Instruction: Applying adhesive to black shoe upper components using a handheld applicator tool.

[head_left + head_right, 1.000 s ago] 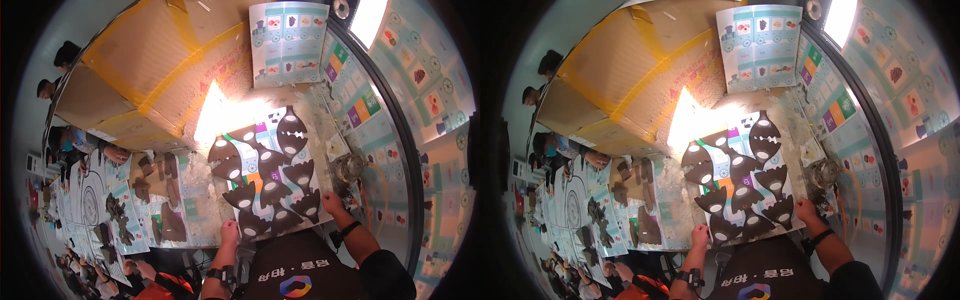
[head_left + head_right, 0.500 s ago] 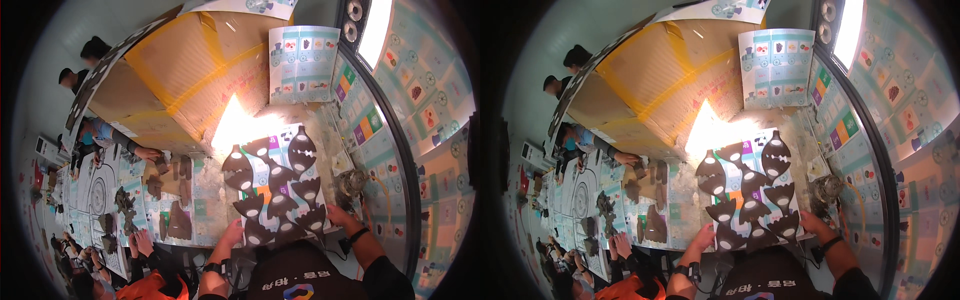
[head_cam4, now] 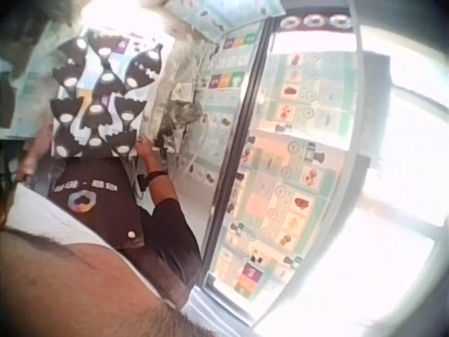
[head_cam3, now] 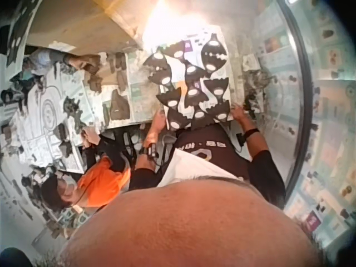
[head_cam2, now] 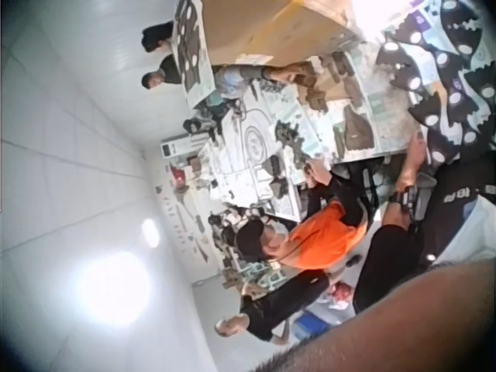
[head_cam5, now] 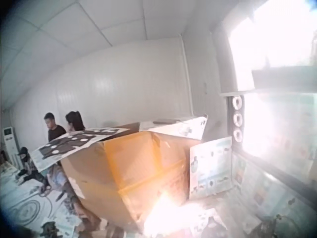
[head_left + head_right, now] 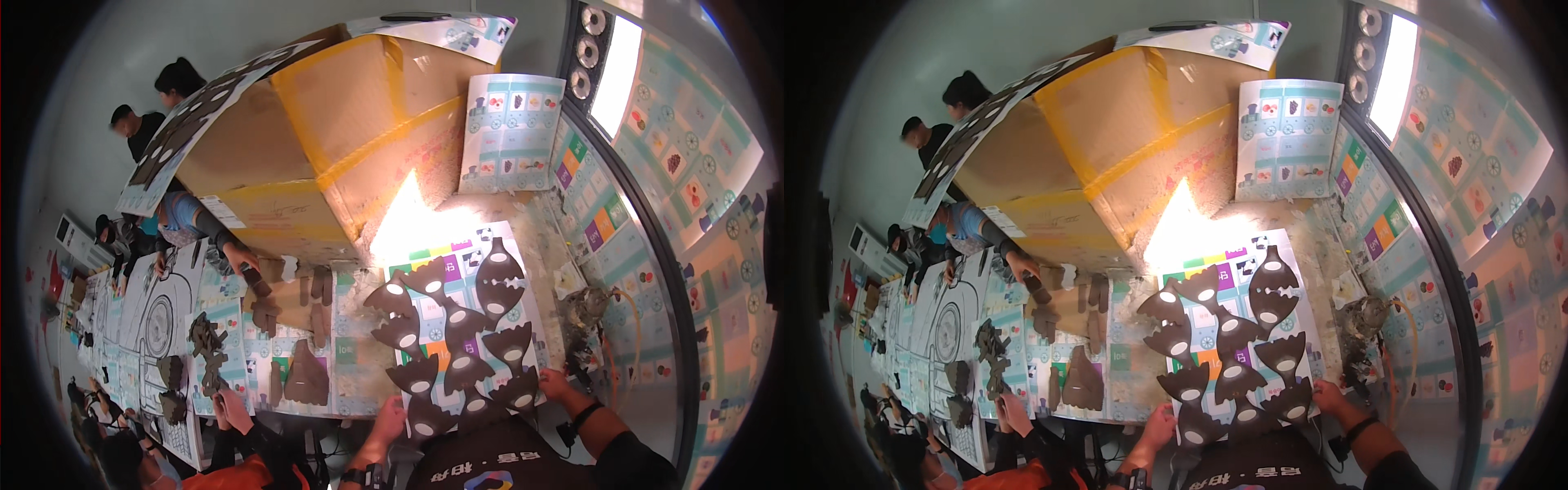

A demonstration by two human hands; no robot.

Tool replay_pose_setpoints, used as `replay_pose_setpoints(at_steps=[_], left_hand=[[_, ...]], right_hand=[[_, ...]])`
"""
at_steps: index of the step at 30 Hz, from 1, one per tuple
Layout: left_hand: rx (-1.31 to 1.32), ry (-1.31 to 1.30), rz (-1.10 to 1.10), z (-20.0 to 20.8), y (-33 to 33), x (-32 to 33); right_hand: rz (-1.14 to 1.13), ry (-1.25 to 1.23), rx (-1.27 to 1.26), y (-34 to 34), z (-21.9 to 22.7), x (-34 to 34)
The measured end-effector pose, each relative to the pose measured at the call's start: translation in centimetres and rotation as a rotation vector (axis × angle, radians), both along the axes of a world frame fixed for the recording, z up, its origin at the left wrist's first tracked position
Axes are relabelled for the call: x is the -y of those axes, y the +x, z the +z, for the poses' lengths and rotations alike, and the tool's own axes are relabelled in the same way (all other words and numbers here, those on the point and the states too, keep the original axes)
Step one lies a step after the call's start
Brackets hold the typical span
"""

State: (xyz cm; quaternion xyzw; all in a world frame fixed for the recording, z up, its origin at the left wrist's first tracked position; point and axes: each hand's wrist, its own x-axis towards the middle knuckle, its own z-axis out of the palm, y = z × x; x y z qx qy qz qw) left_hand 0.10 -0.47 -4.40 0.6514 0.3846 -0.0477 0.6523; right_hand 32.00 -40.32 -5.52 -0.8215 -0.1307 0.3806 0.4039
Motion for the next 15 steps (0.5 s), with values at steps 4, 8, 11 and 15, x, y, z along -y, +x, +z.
replay_pose_setpoints(at_steps=[4,8,11,15], left_hand=[[0.033,0.105,0.042,0.5,-2.2,-0.2],[-0.056,0.227,0.07,2.3,-5.1,-0.5],[-0.014,0.208,0.142,3.1,-7.7,-0.9],[0.087,0.013,0.387,1.5,-12.5,-0.8]], right_hand=[[0.046,-0.015,0.052,-1.1,0.0,-1.6],[0.14,0.017,0.114,-1.4,0.5,-4.3],[0.145,0.126,0.025,-1.7,0.6,-7.3],[0.278,0.178,-0.033,-1.1,-1.0,-12.0]])
